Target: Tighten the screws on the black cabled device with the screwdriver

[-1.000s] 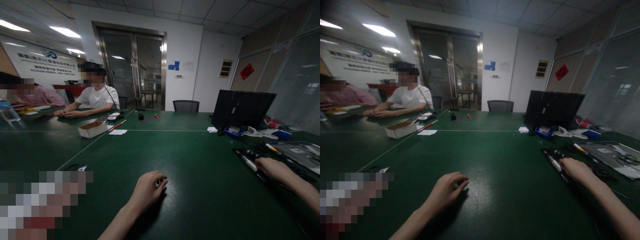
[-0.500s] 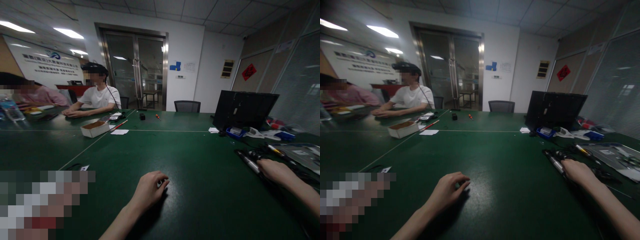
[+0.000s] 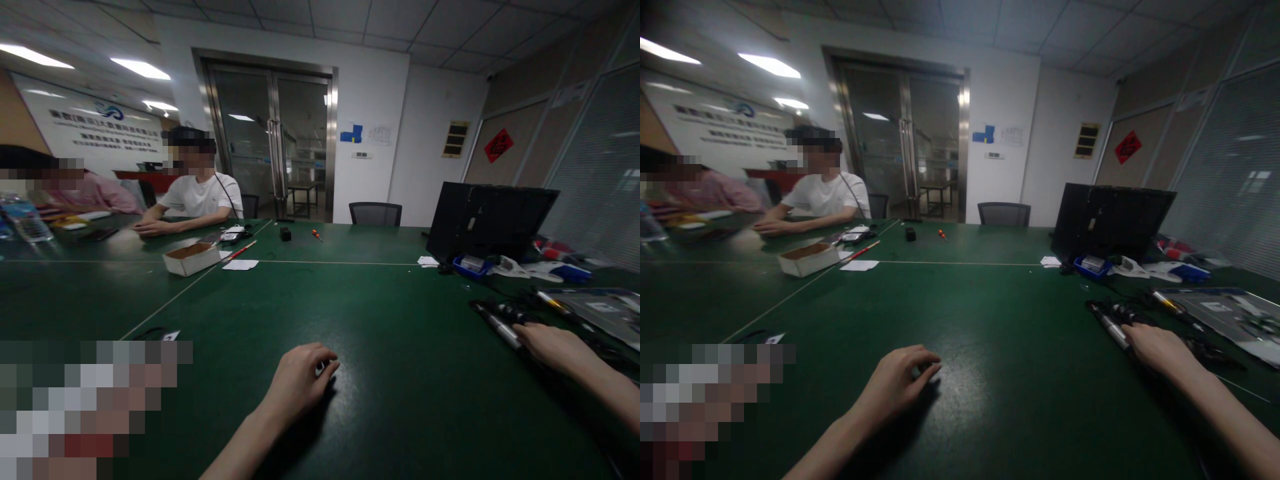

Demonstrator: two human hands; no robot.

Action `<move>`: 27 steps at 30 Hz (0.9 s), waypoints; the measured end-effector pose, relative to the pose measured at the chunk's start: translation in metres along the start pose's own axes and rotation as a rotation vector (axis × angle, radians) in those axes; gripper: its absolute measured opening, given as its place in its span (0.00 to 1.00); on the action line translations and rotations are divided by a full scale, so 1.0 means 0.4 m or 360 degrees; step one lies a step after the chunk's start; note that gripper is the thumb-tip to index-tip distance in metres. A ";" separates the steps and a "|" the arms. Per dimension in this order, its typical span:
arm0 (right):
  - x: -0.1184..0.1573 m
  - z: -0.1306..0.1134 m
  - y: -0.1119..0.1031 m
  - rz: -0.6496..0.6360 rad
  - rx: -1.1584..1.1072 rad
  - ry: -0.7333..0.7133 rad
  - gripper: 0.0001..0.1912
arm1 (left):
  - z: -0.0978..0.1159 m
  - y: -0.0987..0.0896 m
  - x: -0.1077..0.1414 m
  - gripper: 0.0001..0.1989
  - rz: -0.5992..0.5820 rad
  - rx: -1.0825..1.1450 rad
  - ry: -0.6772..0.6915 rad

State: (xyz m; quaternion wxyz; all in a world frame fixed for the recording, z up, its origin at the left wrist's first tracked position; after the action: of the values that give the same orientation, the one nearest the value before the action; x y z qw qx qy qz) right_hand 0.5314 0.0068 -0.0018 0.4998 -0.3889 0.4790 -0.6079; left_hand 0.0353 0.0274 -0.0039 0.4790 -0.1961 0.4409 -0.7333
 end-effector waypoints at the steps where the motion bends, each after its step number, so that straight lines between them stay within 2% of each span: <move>1: 0.001 0.000 0.002 -0.0049 0.0014 0.0011 0.17 | 0.000 0.000 -0.001 0.15 -0.0006 0.0000 0.0000; 3: 0.005 -0.002 0.004 -0.0160 0.0052 0.0040 0.18 | 0.000 0.000 -0.003 0.14 -0.0018 0.0000 -0.0003; 8: 0.015 -0.005 0.004 -0.0265 0.0079 0.0050 0.21 | -0.004 0.002 -0.002 0.13 -0.0024 -0.0002 -0.0026; 17: 0.013 0.011 0.021 -0.0110 0.0004 0.0015 0.20 | 0.000 0.002 -0.002 0.12 -0.0012 -0.0016 -0.0020; 21: 0.015 0.012 0.031 -0.0146 0.0112 0.0026 0.24 | 0.004 0.000 -0.002 0.12 -0.0014 -0.0013 -0.0016; 27: 0.020 0.002 0.022 -0.0152 0.0086 0.0058 0.25 | 0.004 -0.002 -0.002 0.13 -0.0019 0.0001 -0.0011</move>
State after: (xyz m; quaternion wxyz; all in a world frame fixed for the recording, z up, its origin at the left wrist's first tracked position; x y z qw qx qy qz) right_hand 0.5327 -0.0015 -0.0103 0.4717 -0.3864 0.4523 -0.6508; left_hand 0.0362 0.0275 -0.0023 0.4762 -0.2012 0.4379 -0.7355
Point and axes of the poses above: each hand's wrist, its own x-axis away from the middle knuckle, its own y-axis out of the palm, z = x × y, the point moved 4 cm from there along -x, towards the middle knuckle, and after that the axes turned 6 degrees about x, right-handed, at the moved point
